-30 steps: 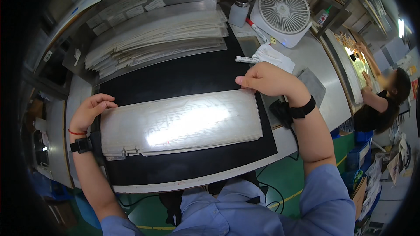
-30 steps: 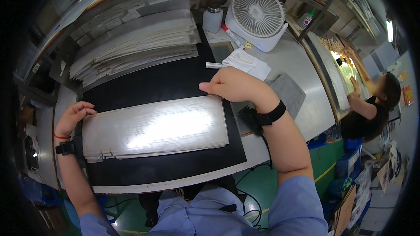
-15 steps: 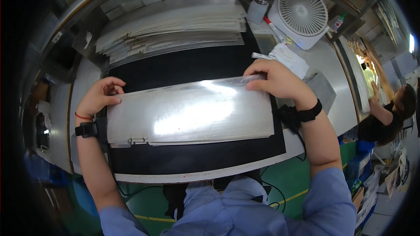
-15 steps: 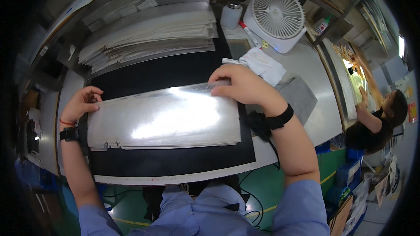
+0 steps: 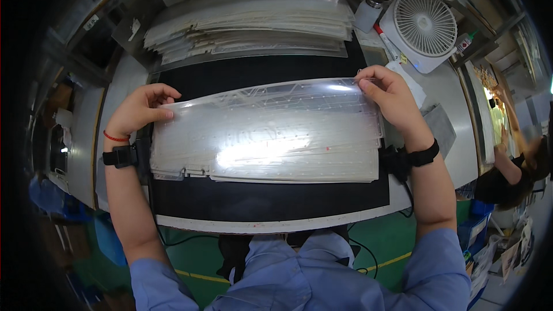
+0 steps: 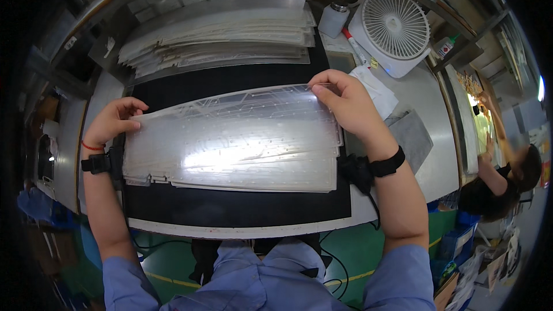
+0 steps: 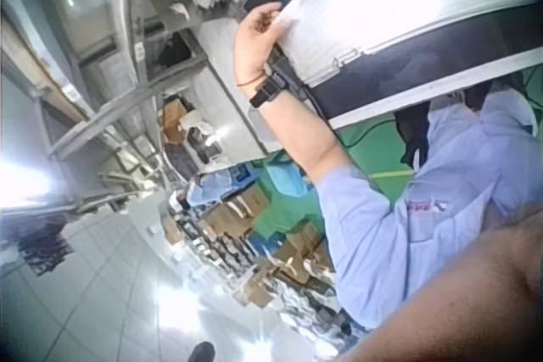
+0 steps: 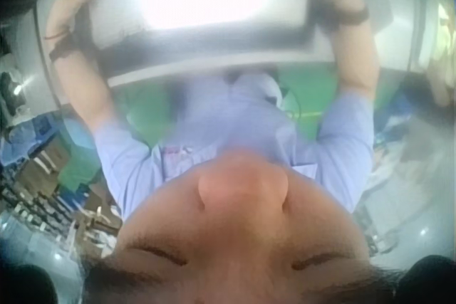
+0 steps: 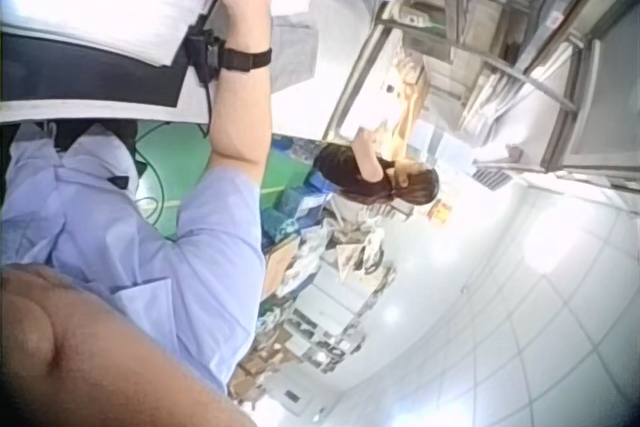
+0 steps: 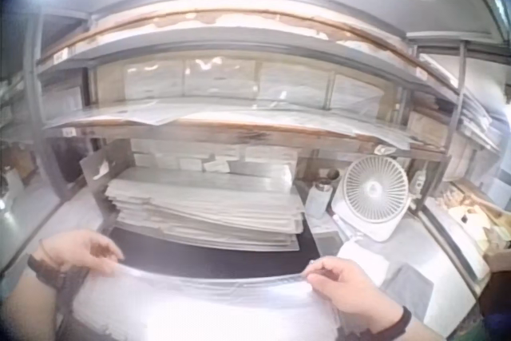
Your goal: Inspecting and sorting transparent plastic sheets with printed circuit patterns at a workstation.
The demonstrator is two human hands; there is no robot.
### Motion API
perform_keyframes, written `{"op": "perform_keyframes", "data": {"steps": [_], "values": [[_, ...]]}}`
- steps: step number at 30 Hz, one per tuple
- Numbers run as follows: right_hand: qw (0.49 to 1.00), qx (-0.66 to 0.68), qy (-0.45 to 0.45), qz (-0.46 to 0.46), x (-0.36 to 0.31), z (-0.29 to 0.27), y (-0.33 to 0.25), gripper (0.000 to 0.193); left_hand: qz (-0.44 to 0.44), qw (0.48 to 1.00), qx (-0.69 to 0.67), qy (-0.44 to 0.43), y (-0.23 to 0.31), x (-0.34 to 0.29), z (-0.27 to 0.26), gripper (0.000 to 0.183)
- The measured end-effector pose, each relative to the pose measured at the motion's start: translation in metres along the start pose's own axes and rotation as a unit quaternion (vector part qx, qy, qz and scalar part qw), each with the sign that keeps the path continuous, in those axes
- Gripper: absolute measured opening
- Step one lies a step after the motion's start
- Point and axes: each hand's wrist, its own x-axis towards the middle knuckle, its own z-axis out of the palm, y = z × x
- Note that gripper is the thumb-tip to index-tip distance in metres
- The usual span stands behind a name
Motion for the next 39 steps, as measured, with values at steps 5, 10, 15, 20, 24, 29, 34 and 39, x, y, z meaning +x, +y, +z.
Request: {"op": "perform_keyframes", "data": {"steps": [5,10,15,20,24,29,34,39], "values": [[0.999,-0.012,0.04,0.018,0.001,-0.011,-0.001,0.015,-0.031,0.997,0.062,-0.021,0.007,0.001,0.0,0.016],[0.93,-0.279,0.142,-0.192,-0.012,-0.006,-0.036,0.028,0.084,0.991,0.093,0.053,0.006,-0.002,0.003,0.011],[0.962,-0.219,-0.071,-0.147,-0.043,0.03,-0.07,0.026,0.002,0.999,0.032,-0.032,0.03,-0.014,0.014,0.014],[0.918,-0.305,-0.172,-0.185,-0.059,0.073,-0.067,0.022,-0.029,0.991,0.015,-0.134,0.041,-0.014,0.031,0.015],[0.897,-0.374,-0.149,-0.185,-0.063,0.081,-0.063,0.023,-0.019,0.989,0.062,-0.136,0.034,-0.007,0.036,0.015],[0.875,-0.412,-0.167,-0.192,-0.069,0.08,-0.065,0.023,-0.059,0.989,0.052,-0.128,0.032,-0.004,0.04,0.016],[0.89,-0.376,-0.138,-0.217,-0.07,0.082,-0.06,0.02,-0.061,0.989,0.048,-0.129,0.032,-0.003,0.042,0.016],[0.887,-0.38,-0.152,-0.215,-0.07,0.079,-0.059,0.021,-0.063,0.988,0.048,-0.133,0.033,-0.001,0.043,0.016]]}}
